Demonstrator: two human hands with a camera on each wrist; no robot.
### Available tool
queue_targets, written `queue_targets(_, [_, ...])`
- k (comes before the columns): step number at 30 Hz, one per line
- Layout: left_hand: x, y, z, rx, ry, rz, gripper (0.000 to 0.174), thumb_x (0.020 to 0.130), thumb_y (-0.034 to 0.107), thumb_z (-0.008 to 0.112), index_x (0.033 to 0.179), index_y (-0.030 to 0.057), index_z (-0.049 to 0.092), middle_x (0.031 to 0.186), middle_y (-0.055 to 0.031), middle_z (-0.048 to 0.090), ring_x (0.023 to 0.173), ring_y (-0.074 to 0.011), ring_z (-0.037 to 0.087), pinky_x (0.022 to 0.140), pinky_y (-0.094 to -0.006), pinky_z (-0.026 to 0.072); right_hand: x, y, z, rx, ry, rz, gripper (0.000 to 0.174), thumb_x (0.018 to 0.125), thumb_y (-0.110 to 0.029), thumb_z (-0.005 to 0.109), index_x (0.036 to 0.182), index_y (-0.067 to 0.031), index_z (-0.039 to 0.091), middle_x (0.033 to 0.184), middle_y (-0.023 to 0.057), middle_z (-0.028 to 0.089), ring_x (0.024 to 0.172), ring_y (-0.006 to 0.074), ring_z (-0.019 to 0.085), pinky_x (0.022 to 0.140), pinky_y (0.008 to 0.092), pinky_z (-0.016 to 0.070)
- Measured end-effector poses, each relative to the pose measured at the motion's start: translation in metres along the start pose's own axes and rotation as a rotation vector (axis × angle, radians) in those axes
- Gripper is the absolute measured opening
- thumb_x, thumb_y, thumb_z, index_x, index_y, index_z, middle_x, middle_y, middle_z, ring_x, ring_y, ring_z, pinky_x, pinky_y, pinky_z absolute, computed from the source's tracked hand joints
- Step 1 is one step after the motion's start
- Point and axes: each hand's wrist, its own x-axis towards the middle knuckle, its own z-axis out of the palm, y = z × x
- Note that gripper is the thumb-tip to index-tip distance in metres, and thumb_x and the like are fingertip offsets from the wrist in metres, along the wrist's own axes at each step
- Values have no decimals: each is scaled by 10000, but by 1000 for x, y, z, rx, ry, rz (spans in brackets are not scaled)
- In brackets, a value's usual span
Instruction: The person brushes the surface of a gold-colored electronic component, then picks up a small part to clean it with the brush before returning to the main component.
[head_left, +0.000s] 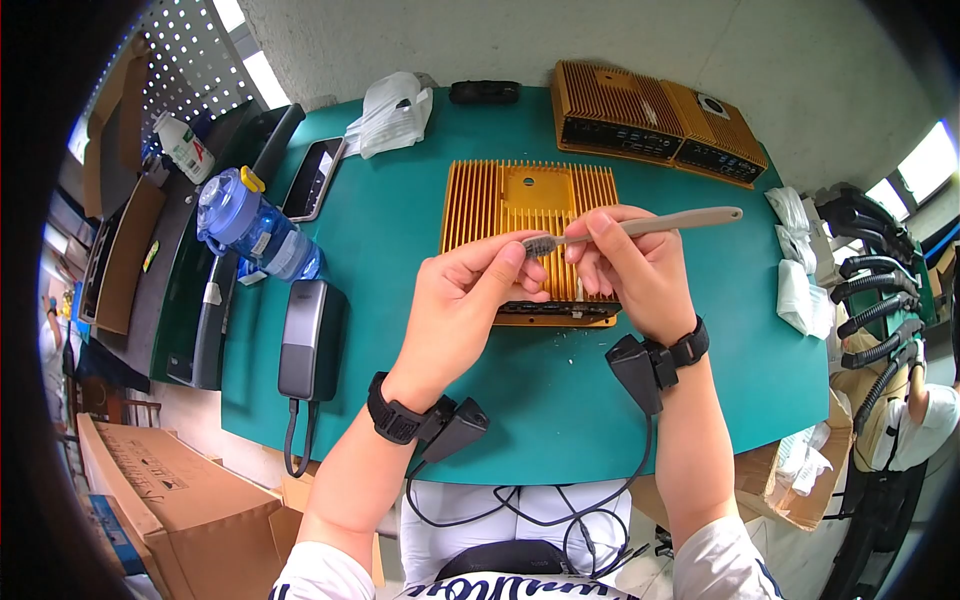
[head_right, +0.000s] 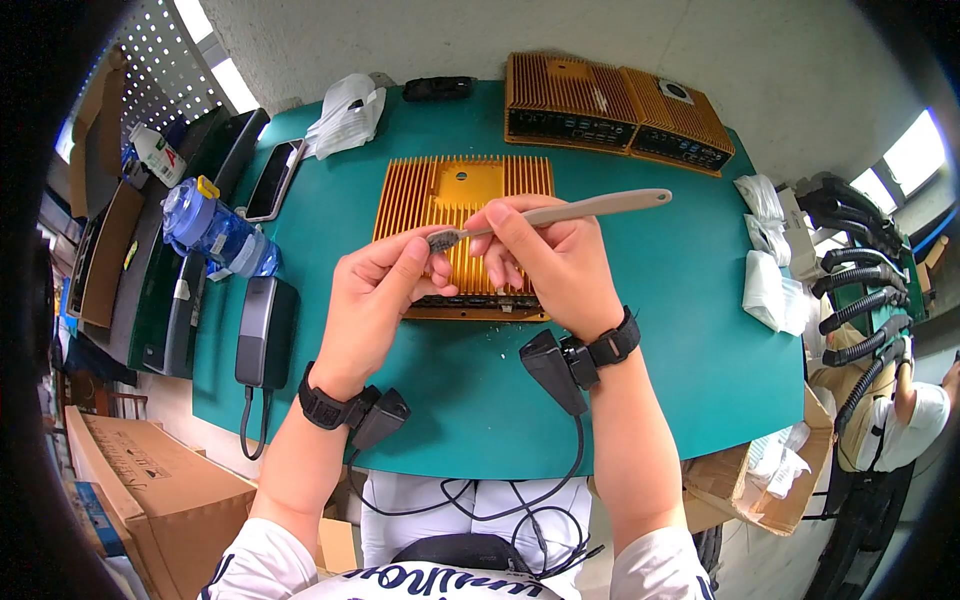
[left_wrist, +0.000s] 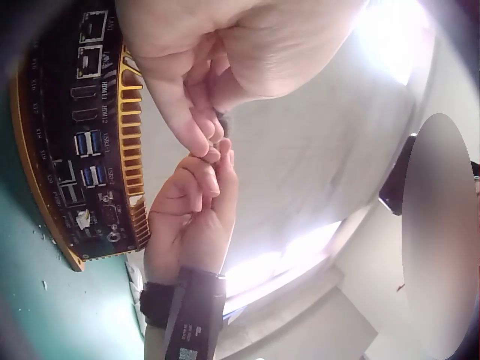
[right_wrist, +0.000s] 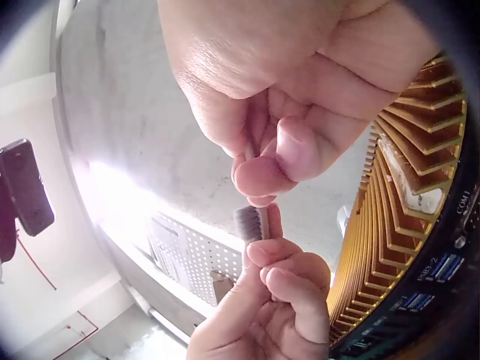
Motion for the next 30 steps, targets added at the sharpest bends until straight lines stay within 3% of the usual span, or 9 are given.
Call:
queue_targets(20, [-1,2,-3,-300,-119,-63,448,1054,228,487,1370,-90,503,983,-62,628,897,-122,611,868,-311,562,0,2,-2,38,-1,-1,288,1013,-217,580,985,50,686,809,74,672,587,82,581,505,196,412])
queue_targets(23, [-1,0,-1,-215,-89,-64,421,1043,207,513,1349,-82,529,978,-64,635,890,-123,621,864,-310,564,0,1,-3,30,-19,1,282,1014,-216,577,983,40,691,806,65,673,589,80,583,504,195,411])
queue_targets(25, [-1,-2,-2,-191,-36,-47,345,994,173,619,1255,-52,626,947,-70,682,857,-122,658,802,-293,594,-1,-2,-1,3,-23,12,274,1013,-212,579,985,35,694,797,59,673,587,76,582,500,192,408])
queue_targets(30, [-2,2,3,-50,39,-39,275,974,150,646,1174,-37,675,907,-60,693,798,-110,662,752,-282,598,-2,-2,0,-34,-44,1,265,1010,-199,583,980,36,701,774,54,668,582,73,578,496,189,403])
